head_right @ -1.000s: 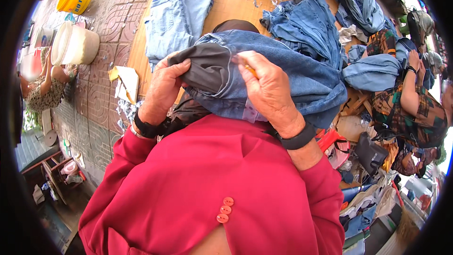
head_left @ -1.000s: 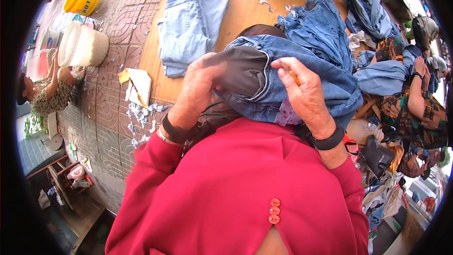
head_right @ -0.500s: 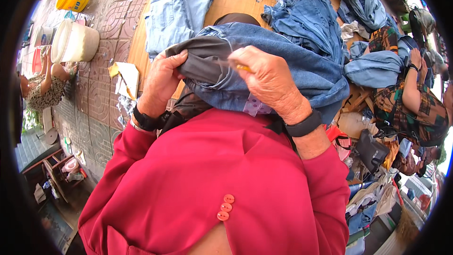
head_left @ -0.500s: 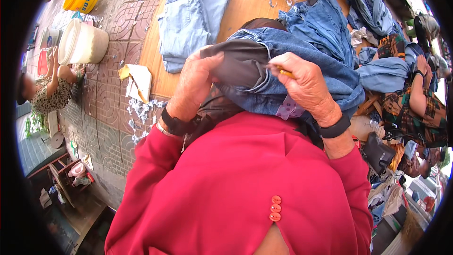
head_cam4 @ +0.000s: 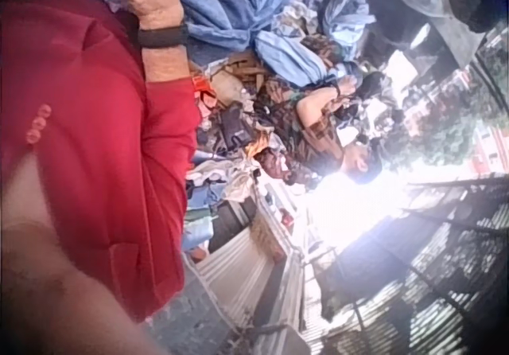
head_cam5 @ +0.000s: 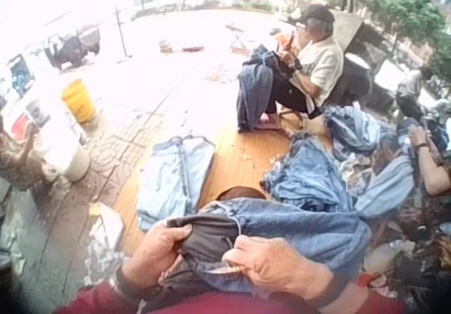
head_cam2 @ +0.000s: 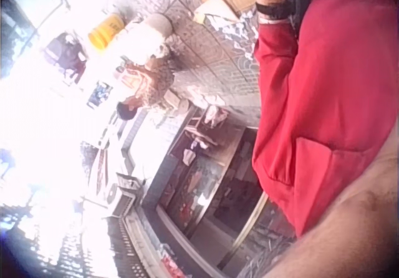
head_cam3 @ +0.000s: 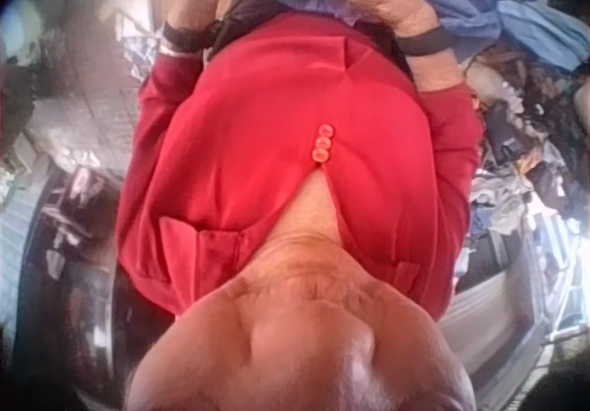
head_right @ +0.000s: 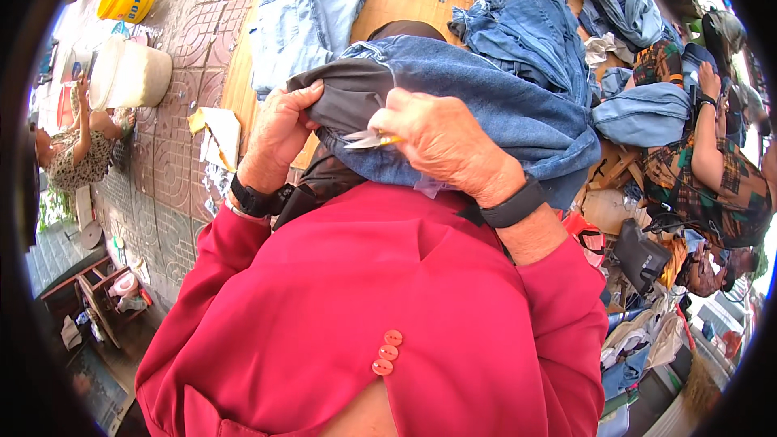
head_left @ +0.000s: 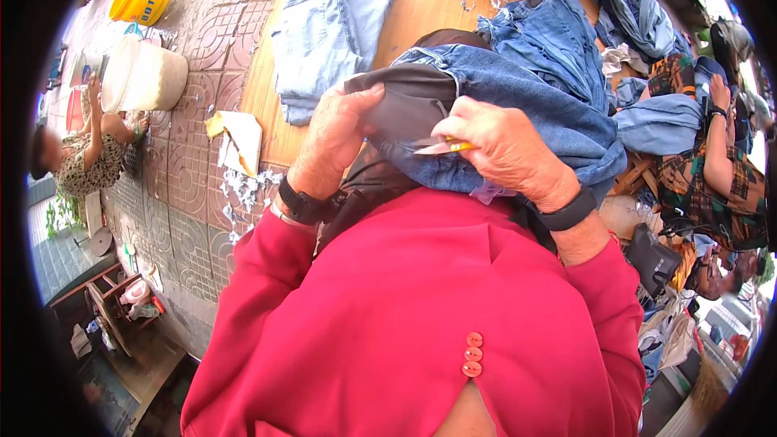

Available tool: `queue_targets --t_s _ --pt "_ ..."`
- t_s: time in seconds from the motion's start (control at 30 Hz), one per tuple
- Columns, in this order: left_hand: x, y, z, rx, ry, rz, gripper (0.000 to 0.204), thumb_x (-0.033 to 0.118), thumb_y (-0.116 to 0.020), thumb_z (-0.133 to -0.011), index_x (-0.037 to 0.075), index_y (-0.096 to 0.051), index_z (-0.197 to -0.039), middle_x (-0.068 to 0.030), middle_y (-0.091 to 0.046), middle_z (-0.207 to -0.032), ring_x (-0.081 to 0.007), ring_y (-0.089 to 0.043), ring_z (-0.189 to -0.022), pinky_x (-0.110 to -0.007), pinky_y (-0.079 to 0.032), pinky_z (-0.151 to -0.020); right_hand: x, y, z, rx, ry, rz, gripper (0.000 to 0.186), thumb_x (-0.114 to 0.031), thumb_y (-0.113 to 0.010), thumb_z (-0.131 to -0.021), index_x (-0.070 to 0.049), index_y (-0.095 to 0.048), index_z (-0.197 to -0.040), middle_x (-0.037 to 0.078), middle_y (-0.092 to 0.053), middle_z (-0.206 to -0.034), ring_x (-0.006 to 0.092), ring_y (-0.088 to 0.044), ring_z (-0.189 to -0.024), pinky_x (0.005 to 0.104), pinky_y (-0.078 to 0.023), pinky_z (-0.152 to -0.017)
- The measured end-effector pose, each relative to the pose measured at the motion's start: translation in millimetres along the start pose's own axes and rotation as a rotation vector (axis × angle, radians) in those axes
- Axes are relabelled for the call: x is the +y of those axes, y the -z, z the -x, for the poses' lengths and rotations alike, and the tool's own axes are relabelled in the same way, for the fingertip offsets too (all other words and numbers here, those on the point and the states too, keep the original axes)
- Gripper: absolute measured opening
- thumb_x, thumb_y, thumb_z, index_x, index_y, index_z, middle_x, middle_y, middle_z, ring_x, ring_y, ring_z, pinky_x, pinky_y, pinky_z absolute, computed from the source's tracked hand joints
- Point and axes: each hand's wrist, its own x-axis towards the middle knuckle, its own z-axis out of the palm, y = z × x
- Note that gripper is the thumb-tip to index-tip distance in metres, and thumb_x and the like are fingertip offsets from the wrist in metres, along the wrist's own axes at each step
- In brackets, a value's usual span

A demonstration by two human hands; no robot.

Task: The recorder uses scissors and a small tool to repair or modify denim jeans in an outdoor workshop setting.

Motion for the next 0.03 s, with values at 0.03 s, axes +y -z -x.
queue_targets --t_s 0.03 --pt "0.9 -0.2 -0.2 -0.002 -0.003 0.000 0.020 0.009 -0.056 -0.084 0.000 -0.060 -0.101 -0.0050 -0.064 -0.088 -0.0120 -0.059 -0.074 -0.023 -0.044 -0.057 0.3 -1.5 0.6 -0.054 0.001 0.078 0.029 0.002 -0.062 -0.068 -0.009 -0.060 -0.095 0.007 -0.055 -0.086 0.0260 -0.059 -0.081 0.0309 -0.049 -0.068"
